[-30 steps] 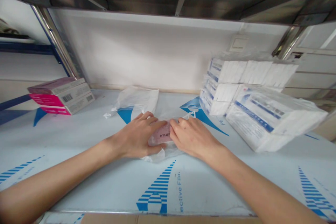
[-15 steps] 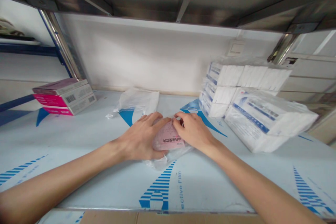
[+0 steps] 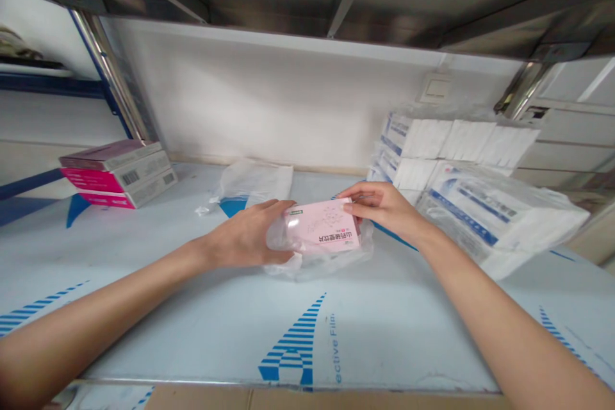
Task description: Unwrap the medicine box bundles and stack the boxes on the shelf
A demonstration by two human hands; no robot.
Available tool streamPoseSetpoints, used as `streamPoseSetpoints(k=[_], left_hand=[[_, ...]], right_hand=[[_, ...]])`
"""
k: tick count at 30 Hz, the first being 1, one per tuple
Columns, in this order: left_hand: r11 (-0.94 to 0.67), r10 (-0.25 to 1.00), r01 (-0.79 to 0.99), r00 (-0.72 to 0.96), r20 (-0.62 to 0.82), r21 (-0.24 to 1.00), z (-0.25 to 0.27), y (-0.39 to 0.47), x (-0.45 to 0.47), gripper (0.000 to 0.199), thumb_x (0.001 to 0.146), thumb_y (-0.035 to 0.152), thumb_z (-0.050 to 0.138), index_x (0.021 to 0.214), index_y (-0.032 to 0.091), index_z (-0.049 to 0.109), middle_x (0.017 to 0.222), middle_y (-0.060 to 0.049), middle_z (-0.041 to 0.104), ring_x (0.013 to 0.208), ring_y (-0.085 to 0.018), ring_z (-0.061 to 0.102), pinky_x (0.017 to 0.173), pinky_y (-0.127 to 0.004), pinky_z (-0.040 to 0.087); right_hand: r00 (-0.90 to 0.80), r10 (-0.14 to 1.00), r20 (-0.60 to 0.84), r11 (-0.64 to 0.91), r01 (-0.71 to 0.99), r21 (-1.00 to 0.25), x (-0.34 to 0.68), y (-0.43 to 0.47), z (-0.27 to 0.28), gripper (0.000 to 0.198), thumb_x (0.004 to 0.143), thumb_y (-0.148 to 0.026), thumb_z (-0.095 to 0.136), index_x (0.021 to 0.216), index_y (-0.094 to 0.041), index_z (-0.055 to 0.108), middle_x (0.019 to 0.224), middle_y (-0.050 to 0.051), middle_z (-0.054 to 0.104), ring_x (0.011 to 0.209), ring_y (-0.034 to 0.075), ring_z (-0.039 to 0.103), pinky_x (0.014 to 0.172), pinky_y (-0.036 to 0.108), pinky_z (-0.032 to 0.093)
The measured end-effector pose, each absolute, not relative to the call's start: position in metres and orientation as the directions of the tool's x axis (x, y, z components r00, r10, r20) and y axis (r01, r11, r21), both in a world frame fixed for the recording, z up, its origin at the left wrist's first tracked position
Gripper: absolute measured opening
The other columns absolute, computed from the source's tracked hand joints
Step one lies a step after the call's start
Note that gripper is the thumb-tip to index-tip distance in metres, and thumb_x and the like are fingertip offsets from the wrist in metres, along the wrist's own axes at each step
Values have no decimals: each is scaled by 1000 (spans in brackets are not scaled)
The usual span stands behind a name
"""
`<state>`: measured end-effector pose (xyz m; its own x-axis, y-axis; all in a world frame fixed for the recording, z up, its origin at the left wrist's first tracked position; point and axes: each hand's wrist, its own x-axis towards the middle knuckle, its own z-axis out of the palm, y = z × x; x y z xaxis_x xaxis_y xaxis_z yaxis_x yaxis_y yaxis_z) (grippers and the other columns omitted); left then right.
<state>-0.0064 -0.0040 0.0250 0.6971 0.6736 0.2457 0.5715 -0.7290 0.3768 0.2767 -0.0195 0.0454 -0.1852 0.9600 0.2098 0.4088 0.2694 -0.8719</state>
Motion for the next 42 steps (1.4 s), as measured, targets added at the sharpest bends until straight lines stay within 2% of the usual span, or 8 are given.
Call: streamPoseSetpoints(k=[7, 12, 16, 22, 29, 35, 38, 42], left_hand=[[-628, 720, 525, 672, 173, 574, 20, 5, -11, 34, 77, 36, 67, 105, 17, 65, 96, -7, 72, 77, -20, 65, 65, -31, 48], [-541, 741, 446, 654, 153, 713, 22, 7, -11, 40, 83, 45, 64, 111, 16, 64, 100, -7, 72, 86, -22, 66, 74, -35, 51], [-531, 725, 328, 653, 218, 781, 23, 8, -9, 33, 80, 32, 65, 109, 16, 60, 100, -6, 70, 93, -21, 65, 80, -35, 52], [-465, 795, 380, 577, 188, 800, 11, 12, -8, 59, 74, 22, 63, 130, 22, 44, 98, -3, 63, 70, -15, 62, 64, -32, 54], [-710, 702, 476, 429, 568, 519, 9, -2, -3, 72, 76, 27, 69, 141, 25, 40, 138, -14, 47, 125, -31, 50, 106, -53, 44], [-721, 692, 195, 168, 702, 665, 39, 1, -13, 74, 91, 38, 59, 153, 27, 19, 147, -14, 45, 126, -24, 51, 97, -39, 53], [-631, 773, 123, 9, 635, 766, 49, 18, -38, 74, 90, 33, 60, 153, 24, 23, 134, -13, 55, 112, -20, 59, 89, -34, 55], [-536, 839, 69, -67, 540, 841, 59, 38, -87, 51, 87, 36, 65, 134, 17, 53, 128, -12, 62, 102, -21, 65, 84, -33, 56]], right_hand=[[-96, 962, 256, 272, 408, -872, 298, -12, 45, 42, 65, -48, 84, 91, -18, 73, 90, 8, 76, 83, 23, 71, 79, 39, 56], [-176, 948, 266, 317, 433, -844, 300, -14, 50, 41, 64, -47, 86, 88, -18, 71, 93, 9, 75, 90, 24, 71, 86, 41, 55], [-204, 941, 268, 333, 440, -834, 297, -18, 56, 42, 60, -49, 89, 81, -18, 71, 90, 9, 75, 89, 24, 71, 87, 42, 56], [-167, 949, 267, 308, 314, -898, 305, -22, 57, 29, 66, -37, 88, 79, -20, 69, 95, 11, 75, 89, 22, 71, 84, 36, 56], [-2, 943, 333, 333, 25, -942, 289, -20, 61, 24, 69, -30, 85, 76, -23, 63, 82, 6, 72, 83, 23, 72, 79, 38, 58], [119, 891, 439, 435, 63, -898, 228, -12, 82, 34, 63, -31, 88, 86, -24, 65, 84, 2, 70, 81, 21, 71, 79, 38, 62], [104, 850, 516, 504, 124, -855, 186, -4, 97, 40, 63, -37, 88, 91, -24, 62, 89, 3, 71, 86, 23, 72, 78, 40, 63], [70, 749, 659, 637, 199, -745, 114, 11, 111, 36, 68, -36, 83, 85, -23, 55, 86, 3, 71, 84, 22, 72, 77, 37, 62]])
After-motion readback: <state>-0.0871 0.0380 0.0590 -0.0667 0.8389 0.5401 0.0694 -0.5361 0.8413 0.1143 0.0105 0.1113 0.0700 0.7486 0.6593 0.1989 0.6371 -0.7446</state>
